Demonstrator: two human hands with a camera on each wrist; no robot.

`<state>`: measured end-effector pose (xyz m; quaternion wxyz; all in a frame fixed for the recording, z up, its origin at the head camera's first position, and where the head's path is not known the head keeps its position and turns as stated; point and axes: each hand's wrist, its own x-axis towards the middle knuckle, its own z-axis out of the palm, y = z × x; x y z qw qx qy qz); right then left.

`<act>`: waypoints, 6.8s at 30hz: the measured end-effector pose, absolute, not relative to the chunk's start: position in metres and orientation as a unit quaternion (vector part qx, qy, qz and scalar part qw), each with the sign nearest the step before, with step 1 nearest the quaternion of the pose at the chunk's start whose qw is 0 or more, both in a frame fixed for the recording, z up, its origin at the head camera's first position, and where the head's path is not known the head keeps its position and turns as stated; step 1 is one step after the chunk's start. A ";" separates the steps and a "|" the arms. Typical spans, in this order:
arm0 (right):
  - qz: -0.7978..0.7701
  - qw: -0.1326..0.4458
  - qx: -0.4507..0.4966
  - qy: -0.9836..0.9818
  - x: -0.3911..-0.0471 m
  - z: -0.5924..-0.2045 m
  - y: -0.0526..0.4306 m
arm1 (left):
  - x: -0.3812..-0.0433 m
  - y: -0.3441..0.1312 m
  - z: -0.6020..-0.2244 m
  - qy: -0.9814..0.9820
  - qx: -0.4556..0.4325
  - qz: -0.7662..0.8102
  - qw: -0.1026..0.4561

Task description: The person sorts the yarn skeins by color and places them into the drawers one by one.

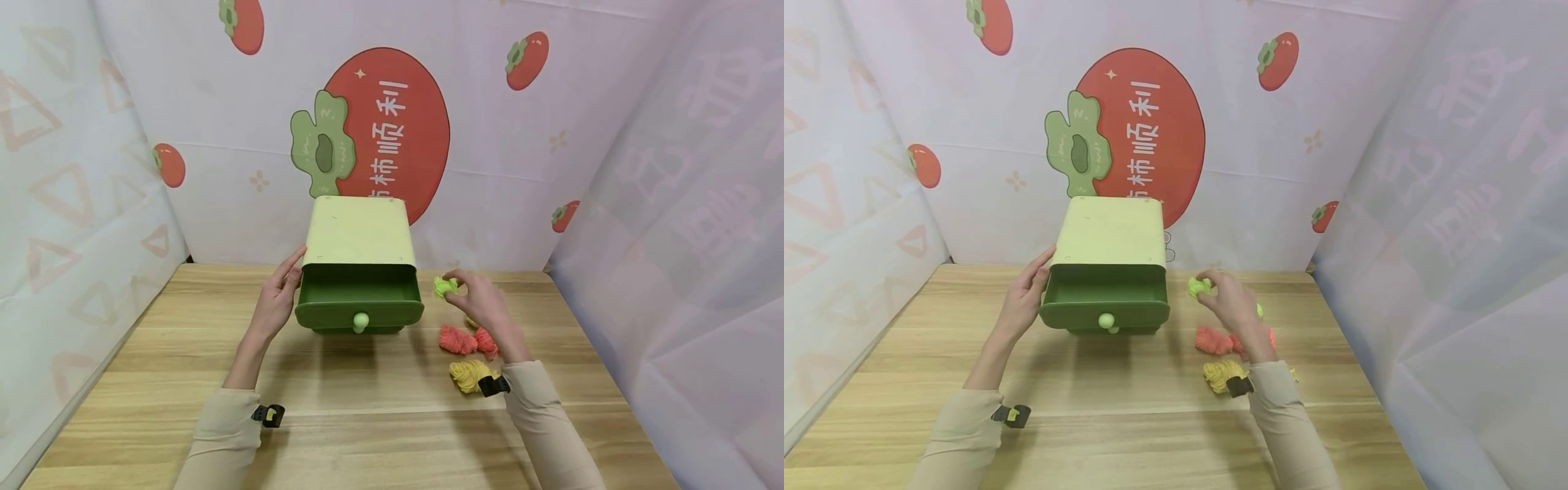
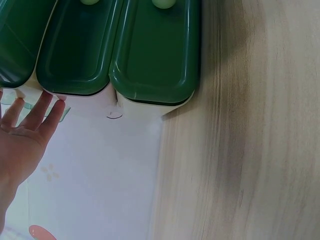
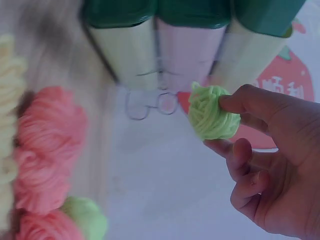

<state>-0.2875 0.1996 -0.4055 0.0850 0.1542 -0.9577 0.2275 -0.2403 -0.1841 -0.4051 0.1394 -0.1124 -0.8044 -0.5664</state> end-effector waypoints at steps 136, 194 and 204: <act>0.096 -0.145 0.060 -0.983 -0.323 -0.458 0.287 | -0.240 -0.183 -0.408 -0.823 -0.093 -0.536 0.162; 0.185 0.184 0.149 -0.954 -0.278 -0.375 0.222 | -0.236 -0.177 -0.404 -0.818 -0.087 -0.546 0.161; 0.201 0.249 0.207 -0.925 -0.265 -0.349 0.194 | -0.235 -0.177 -0.404 -0.819 -0.086 -0.543 0.165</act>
